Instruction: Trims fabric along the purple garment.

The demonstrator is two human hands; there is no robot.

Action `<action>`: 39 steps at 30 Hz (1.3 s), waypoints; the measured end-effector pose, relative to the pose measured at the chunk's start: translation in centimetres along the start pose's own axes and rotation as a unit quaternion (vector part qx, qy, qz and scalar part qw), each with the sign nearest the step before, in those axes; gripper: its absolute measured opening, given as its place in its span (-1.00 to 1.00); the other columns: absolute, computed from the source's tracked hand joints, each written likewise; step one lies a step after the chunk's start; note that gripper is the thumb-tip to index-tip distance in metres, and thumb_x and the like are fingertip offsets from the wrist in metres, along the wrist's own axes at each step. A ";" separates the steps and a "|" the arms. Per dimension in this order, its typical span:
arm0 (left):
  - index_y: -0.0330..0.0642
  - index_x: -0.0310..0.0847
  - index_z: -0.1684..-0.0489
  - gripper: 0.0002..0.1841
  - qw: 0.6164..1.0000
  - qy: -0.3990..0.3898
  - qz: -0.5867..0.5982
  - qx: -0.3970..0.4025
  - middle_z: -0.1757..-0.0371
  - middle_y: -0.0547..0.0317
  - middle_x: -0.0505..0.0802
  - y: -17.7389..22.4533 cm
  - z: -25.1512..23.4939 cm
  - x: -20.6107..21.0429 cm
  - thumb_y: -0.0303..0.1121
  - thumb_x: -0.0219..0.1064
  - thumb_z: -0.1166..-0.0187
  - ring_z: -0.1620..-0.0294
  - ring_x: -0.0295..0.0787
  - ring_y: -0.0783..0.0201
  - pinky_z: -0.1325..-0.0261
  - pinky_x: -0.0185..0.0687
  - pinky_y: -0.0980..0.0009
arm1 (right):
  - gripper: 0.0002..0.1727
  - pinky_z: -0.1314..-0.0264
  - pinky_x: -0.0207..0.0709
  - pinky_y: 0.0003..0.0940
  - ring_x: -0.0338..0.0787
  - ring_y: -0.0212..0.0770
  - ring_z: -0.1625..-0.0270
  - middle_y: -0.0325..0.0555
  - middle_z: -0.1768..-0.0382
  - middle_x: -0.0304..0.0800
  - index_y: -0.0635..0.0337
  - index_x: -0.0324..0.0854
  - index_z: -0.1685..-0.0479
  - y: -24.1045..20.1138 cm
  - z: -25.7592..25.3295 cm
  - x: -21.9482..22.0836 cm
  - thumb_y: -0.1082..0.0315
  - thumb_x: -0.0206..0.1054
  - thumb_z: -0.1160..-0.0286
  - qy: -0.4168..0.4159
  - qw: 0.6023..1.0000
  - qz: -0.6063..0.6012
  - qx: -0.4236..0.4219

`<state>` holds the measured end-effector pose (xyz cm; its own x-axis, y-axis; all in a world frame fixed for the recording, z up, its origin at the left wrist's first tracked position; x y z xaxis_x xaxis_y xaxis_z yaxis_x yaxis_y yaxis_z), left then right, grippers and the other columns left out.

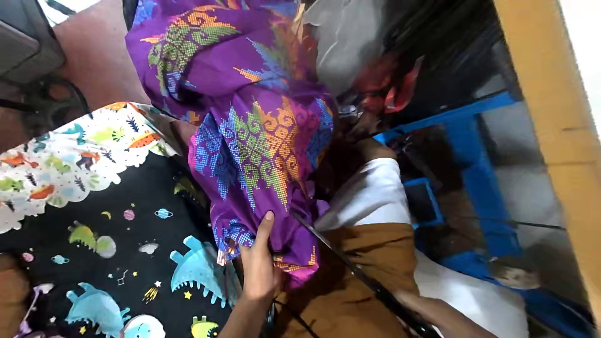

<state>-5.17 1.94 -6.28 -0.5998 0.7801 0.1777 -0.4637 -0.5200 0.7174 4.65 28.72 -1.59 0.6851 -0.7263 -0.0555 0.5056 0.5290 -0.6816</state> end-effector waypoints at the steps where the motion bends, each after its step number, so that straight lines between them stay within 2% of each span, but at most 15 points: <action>1: -0.36 0.44 -0.30 -0.66 1.000 0.003 -0.005 -0.006 0.05 0.02 0.87 0.1 0.1 0.0 -0.44 0.30 -0.63 0.02 0.89 0.25 -0.10 0.86 0.24 | -0.11 0.13 0.60 0.01 0.73 0.00 0.27 0.19 0.33 0.71 0.52 0.60 -0.03 -0.9 -0.8 0.2 -0.35 0.34 -0.36 -0.036 0.998 0.002 0.050; 2: -0.35 0.43 -0.31 -0.65 1.000 0.007 -0.006 -0.008 0.04 0.02 0.87 0.1 0.1 0.0 -0.45 0.30 -0.63 0.02 0.89 0.25 -0.10 0.87 0.25 | -0.17 0.02 0.59 -0.01 0.73 0.04 0.20 0.26 0.25 0.72 0.58 0.58 -0.10 -1.5 -1.5 0.3 -0.22 0.42 -0.39 -0.065 0.992 0.001 0.109; 4: -0.35 0.43 -0.32 -0.65 1.000 -0.001 0.000 -0.013 0.03 0.02 0.86 0.1 0.1 0.3 -0.45 0.30 -0.63 0.00 0.88 0.25 -0.11 0.86 0.24 | -0.13 0.09 0.58 -0.14 0.70 -0.05 0.24 0.20 0.28 0.71 0.56 0.60 -0.06 -1.3 -2.7 0.6 -0.27 0.45 -0.28 -0.050 0.990 -0.004 0.132; 5: -0.36 0.46 -0.30 -0.67 1.000 -0.005 0.009 -0.012 0.03 -0.01 0.87 0.0 0.1 0.4 -0.46 0.32 -0.63 0.00 0.88 0.23 -0.12 0.85 0.22 | -0.09 0.12 0.59 -0.15 0.70 -0.08 0.27 0.17 0.30 0.72 0.53 0.62 -0.03 -1.2 -3.2 0.6 -0.34 0.45 -0.22 -0.032 0.993 -0.011 0.117; 7: -0.37 0.47 -0.30 -0.66 1.000 -0.008 0.007 -0.015 0.03 -0.02 0.87 -0.2 0.1 0.5 -0.44 0.33 -0.63 -0.01 0.88 0.22 -0.15 0.84 0.21 | -0.03 0.27 0.57 -0.18 0.66 -0.20 0.35 -0.04 0.38 0.66 0.34 0.62 0.05 -1.3 -3.3 1.1 -0.57 0.31 -0.17 0.003 0.999 -0.006 0.035; 8: -0.37 0.48 -0.30 -0.65 1.000 -0.003 0.005 -0.014 0.02 -0.02 0.87 -0.2 0.1 0.6 -0.44 0.34 -0.63 -0.02 0.88 0.21 -0.15 0.85 0.21 | -0.04 0.32 0.57 -0.16 0.66 -0.21 0.38 -0.09 0.42 0.66 0.28 0.62 0.08 -1.6 -3.3 1.3 -0.61 0.26 -0.16 0.021 1.000 -0.001 0.007; 9: -0.37 0.48 -0.30 -0.65 1.000 0.002 0.004 -0.013 0.02 -0.02 0.87 -0.2 0.2 0.6 -0.44 0.36 -0.62 -0.02 0.88 0.21 -0.15 0.85 0.21 | -0.06 0.31 0.58 -0.10 0.68 -0.17 0.36 -0.05 0.41 0.67 0.29 0.63 0.09 -1.9 -3.2 1.4 -0.58 0.27 -0.19 0.026 1.000 0.000 -0.002; 12: -0.37 0.46 -0.32 -0.62 1.000 0.003 0.006 -0.009 0.00 -0.02 0.86 -0.2 0.3 0.7 -0.45 0.38 -0.60 -0.03 0.88 0.22 -0.16 0.84 0.23 | -0.08 0.36 0.56 -0.12 0.66 -0.19 0.40 -0.07 0.45 0.66 0.26 0.66 0.15 -2.0 -3.0 1.6 -0.59 0.24 -0.21 0.051 0.999 0.004 -0.016; 17: -0.37 0.47 -0.30 -0.65 1.000 0.004 0.017 -0.007 0.03 -0.01 0.88 -0.1 0.4 0.9 -0.47 0.36 -0.61 0.00 0.89 0.22 -0.13 0.86 0.24 | -0.09 0.43 0.51 -0.22 0.60 -0.28 0.47 -0.12 0.53 0.62 0.26 0.66 0.28 -2.2 -2.7 1.6 -0.60 0.21 -0.23 0.057 0.998 -0.010 -0.025; 21: -0.38 0.45 -0.33 -0.62 1.000 0.005 0.025 -0.002 0.01 -0.03 0.87 -0.1 0.3 0.6 -0.47 0.37 -0.60 -0.02 0.89 0.21 -0.16 0.85 0.21 | -0.13 0.45 0.45 -0.29 0.55 -0.32 0.51 -0.12 0.57 0.59 0.30 0.65 0.33 -2.6 -2.7 1.5 -0.52 0.24 -0.31 0.056 0.998 -0.009 -0.030; 23: -0.36 0.44 -0.33 -0.62 1.000 0.007 0.027 -0.002 0.00 -0.02 0.87 0.0 0.3 0.5 -0.48 0.37 -0.60 -0.03 0.88 0.21 -0.16 0.84 0.22 | -0.18 0.45 0.42 -0.32 0.52 -0.33 0.52 -0.12 0.58 0.58 0.34 0.64 0.34 -2.9 -2.7 1.4 -0.44 0.28 -0.37 0.055 0.998 -0.012 -0.031; 26: -0.36 0.45 -0.33 -0.61 1.000 0.013 0.016 -0.002 0.00 -0.01 0.87 0.2 0.4 0.1 -0.47 0.38 -0.59 -0.03 0.88 0.22 -0.15 0.85 0.23 | -0.17 0.45 0.42 -0.41 0.52 -0.41 0.50 -0.14 0.57 0.59 0.35 0.64 0.33 -3.0 -2.8 1.4 -0.44 0.26 -0.39 0.054 0.997 -0.023 -0.051; 29: -0.35 0.46 -0.31 -0.61 1.000 0.018 -0.002 0.005 0.02 0.03 0.88 0.6 0.4 -0.3 -0.46 0.41 -0.57 -0.01 0.89 0.24 -0.13 0.86 0.25 | -0.17 0.46 0.41 -0.46 0.53 -0.45 0.50 -0.18 0.56 0.59 0.30 0.63 0.32 -3.0 -3.4 1.3 -0.48 0.25 -0.36 0.041 0.996 -0.038 -0.070; 31: -0.34 0.47 -0.29 -0.61 1.000 0.020 -0.013 0.020 0.03 0.07 0.88 0.9 0.5 -0.6 -0.47 0.41 -0.55 -0.02 0.88 0.28 -0.14 0.85 0.28 | -0.10 0.45 0.41 -0.43 0.52 -0.42 0.49 -0.16 0.55 0.58 0.35 0.63 0.30 -3.6 -3.8 1.3 -0.52 0.21 -0.33 0.022 0.997 -0.030 -0.064; 39: -0.38 0.49 -0.28 -0.53 0.997 0.047 -0.044 0.044 0.07 0.03 0.90 2.0 -0.5 -3.4 -0.48 0.51 -0.42 0.03 0.91 0.25 -0.10 0.88 0.26 | -0.15 0.43 0.40 -0.50 0.50 -0.52 0.49 -0.25 0.53 0.59 0.32 0.65 0.33 -3.9 -4.7 -0.4 -0.49 0.30 -0.29 -0.004 0.999 -0.022 -0.044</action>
<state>-4.39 -1.94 -5.75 -0.6203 0.7828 0.0499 -0.4603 -0.4147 0.7850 -0.07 24.89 -2.31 0.6676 -0.7443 -0.0189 0.4872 0.4560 -0.7448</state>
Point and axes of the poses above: each hand's wrist, its own z-axis away from the middle knuckle, its own x-axis out of the palm, y = z × x, the point moved 8 cm from there along -z, towards the middle knuckle
